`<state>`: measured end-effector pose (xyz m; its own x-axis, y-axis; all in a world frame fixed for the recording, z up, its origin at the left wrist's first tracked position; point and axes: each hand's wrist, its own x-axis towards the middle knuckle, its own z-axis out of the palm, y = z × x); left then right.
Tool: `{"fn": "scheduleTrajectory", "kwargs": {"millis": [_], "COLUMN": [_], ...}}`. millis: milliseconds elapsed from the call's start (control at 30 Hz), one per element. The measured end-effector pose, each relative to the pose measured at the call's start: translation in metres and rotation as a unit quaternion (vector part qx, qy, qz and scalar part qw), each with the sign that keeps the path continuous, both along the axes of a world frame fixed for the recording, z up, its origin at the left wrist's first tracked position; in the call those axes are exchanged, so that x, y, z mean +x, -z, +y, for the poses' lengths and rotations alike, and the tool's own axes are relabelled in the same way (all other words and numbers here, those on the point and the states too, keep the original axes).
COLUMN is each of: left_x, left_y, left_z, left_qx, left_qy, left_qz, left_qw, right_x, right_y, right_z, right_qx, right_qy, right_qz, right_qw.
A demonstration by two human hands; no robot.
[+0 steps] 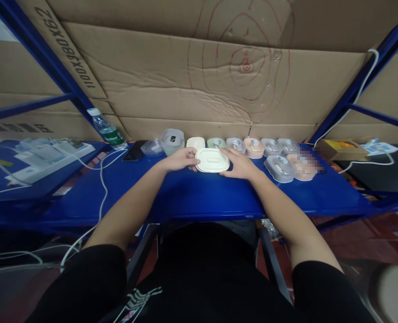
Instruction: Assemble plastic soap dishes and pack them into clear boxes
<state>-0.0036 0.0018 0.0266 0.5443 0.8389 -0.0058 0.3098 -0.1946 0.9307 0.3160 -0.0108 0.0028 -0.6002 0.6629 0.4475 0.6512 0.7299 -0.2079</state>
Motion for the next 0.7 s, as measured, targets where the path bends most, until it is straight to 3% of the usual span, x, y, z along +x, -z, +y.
{"fn": "scheduleTrajectory", "kwargs": {"millis": [233,433,567,700], "left_x": [-0.014,-0.012,-0.017,-0.031], "left_y": [-0.003,0.0,-0.007,-0.016], "left_z": [0.002,0.003,0.003,0.005], "left_qx": [0.108,0.184,0.273,0.39], "left_qy": [0.029,0.032,-0.062,-0.219], "left_qz": [0.258,0.329,0.258,0.166], "left_qw": [0.96,0.926,0.925,0.879], "right_x": [-0.007,-0.01,-0.008,-0.008], "right_y": [0.006,0.009,0.008,0.007], "right_z": [0.003,0.006,0.006,0.006], "right_qx": [-0.067,-0.129,-0.138,-0.138], "right_qy": [-0.021,-0.037,-0.045,-0.042], "right_qz": [-0.036,-0.058,-0.049,-0.054], "right_qw": [0.997,0.989,0.988,0.988]}}
